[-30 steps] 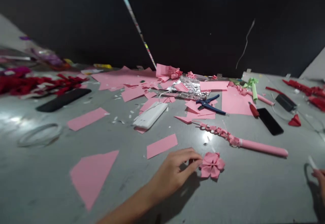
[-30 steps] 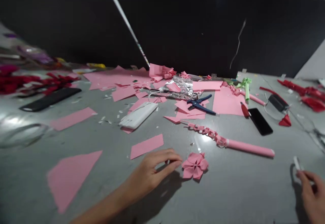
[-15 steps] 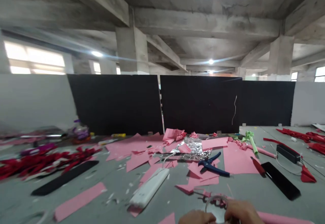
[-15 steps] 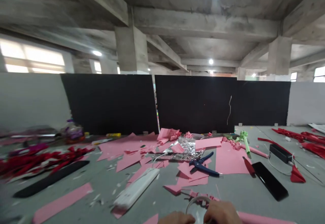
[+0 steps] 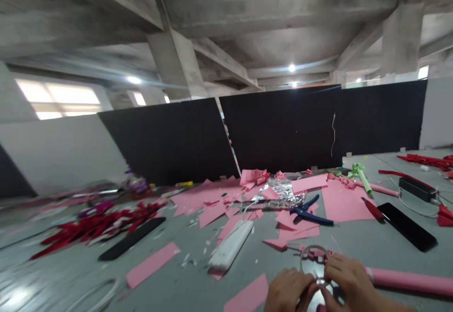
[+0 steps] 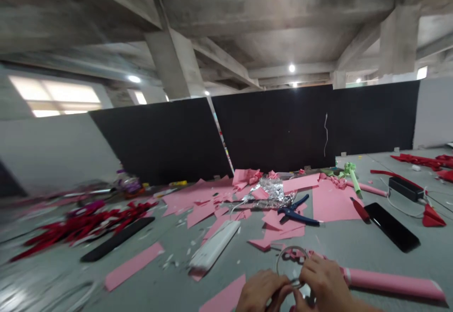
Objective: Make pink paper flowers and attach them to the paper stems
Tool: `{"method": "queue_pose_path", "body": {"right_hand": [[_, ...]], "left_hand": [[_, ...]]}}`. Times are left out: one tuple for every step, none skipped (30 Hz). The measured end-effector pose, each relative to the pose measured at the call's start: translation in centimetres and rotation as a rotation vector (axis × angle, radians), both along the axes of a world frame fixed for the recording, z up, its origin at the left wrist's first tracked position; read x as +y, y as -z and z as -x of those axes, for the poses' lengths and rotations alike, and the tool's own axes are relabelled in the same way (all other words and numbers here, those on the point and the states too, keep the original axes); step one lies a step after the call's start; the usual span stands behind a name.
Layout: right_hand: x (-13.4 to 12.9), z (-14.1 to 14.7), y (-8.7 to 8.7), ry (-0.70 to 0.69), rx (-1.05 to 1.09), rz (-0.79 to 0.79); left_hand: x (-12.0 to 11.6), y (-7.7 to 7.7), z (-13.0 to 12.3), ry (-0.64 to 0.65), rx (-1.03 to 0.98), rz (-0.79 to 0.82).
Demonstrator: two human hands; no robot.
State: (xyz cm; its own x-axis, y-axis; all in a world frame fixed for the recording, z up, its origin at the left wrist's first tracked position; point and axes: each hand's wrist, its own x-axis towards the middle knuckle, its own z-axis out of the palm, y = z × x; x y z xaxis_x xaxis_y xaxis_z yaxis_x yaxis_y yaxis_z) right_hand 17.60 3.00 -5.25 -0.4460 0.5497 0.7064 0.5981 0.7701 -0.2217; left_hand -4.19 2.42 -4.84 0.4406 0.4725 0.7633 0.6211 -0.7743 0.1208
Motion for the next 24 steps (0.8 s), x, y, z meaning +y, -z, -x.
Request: {"method": "queue_pose_path", "body": {"right_hand": [[-0.5,-0.1,-0.6,-0.007,0.000,0.030],[-0.9,-0.1,-1.2,-0.012,-0.007,0.060],[-1.2,-0.1,-1.7,-0.013,-0.015,0.088],[-1.5,-0.1,-2.1,-0.012,-0.024,0.114],[-1.7,-0.2,-2.5,-0.010,-0.030,0.138],[-1.8,-0.2,-2.7,-0.008,-0.032,0.161],[-1.9,-0.2,-2.9,-0.009,-0.034,0.182],[-2.1,-0.2,-3.0,-0.014,-0.040,0.202],[-2.2,-0.3,-3.1,-0.018,-0.045,0.220],[-2.3,-0.3,-3.2,-0.026,-0.051,0.231],[-2.4,-0.3,-3.2,-0.034,-0.057,0.240],[-2.4,-0.4,-3.3,-0.041,-0.062,0.253],[-2.4,-0.4,-3.4,-0.046,-0.063,0.270],[-2.4,-0.3,-3.4,-0.050,-0.061,0.289],[-2.4,-0.3,-3.4,-0.053,-0.056,0.307],[-2.4,-0.3,-3.5,-0.055,-0.051,0.320],[-2.4,-0.3,-3.6,-0.052,-0.042,0.326],[-2.4,-0.2,-3.7,-0.047,-0.034,0.323],[-2.5,-0.2,-3.9,-0.039,-0.030,0.321],[-2.5,-0.2,-4.2,-0.023,-0.026,0.318],[-2.5,-0.2,-4.4,-0.015,-0.033,0.324],[-2.5,-0.1,-4.6,-0.008,-0.044,0.338],[-2.5,-0.1,-4.9,-0.004,-0.050,0.353],[-2.4,-0.1,-5.1,-0.006,-0.053,0.368]], "left_hand": [[-0.2,-0.4,-0.2,0.010,-0.009,0.011],[-0.5,-0.8,-0.4,0.013,-0.014,0.028],[-0.7,-1.2,-0.6,0.013,-0.016,0.047],[-0.9,-1.5,-0.8,0.013,-0.017,0.064],[-1.1,-1.9,-1.0,0.011,-0.020,0.082],[-1.3,-2.1,-1.1,0.011,-0.020,0.097],[-1.5,-2.4,-1.2,0.011,-0.018,0.110],[-1.6,-2.5,-1.3,0.007,-0.017,0.121],[-1.7,-2.7,-1.3,0.006,-0.014,0.128],[-1.8,-2.9,-1.3,0.003,-0.012,0.131],[-1.8,-3.0,-1.3,-0.001,-0.007,0.132],[-1.8,-3.1,-1.3,-0.005,-0.001,0.132],[-1.8,-3.2,-1.2,-0.006,0.004,0.132],[-1.8,-3.2,-1.1,-0.003,0.012,0.136],[-1.8,-3.3,-1.1,0.002,0.021,0.144],[-1.8,-3.3,-1.1,0.008,0.025,0.155],[-1.8,-3.4,-1.0,0.015,0.026,0.168],[-1.8,-3.4,-1.0,0.023,0.023,0.179],[-1.9,-3.5,-1.0,0.029,0.018,0.189],[-1.9,-3.5,-0.9,0.035,0.013,0.197],[-1.9,-3.6,-0.9,0.040,0.006,0.202],[-1.9,-3.6,-0.8,0.043,0.003,0.213],[-1.8,-3.7,-0.7,0.046,-0.005,0.227],[-1.6,-3.7,-0.6,0.050,-0.023,0.243]]}}
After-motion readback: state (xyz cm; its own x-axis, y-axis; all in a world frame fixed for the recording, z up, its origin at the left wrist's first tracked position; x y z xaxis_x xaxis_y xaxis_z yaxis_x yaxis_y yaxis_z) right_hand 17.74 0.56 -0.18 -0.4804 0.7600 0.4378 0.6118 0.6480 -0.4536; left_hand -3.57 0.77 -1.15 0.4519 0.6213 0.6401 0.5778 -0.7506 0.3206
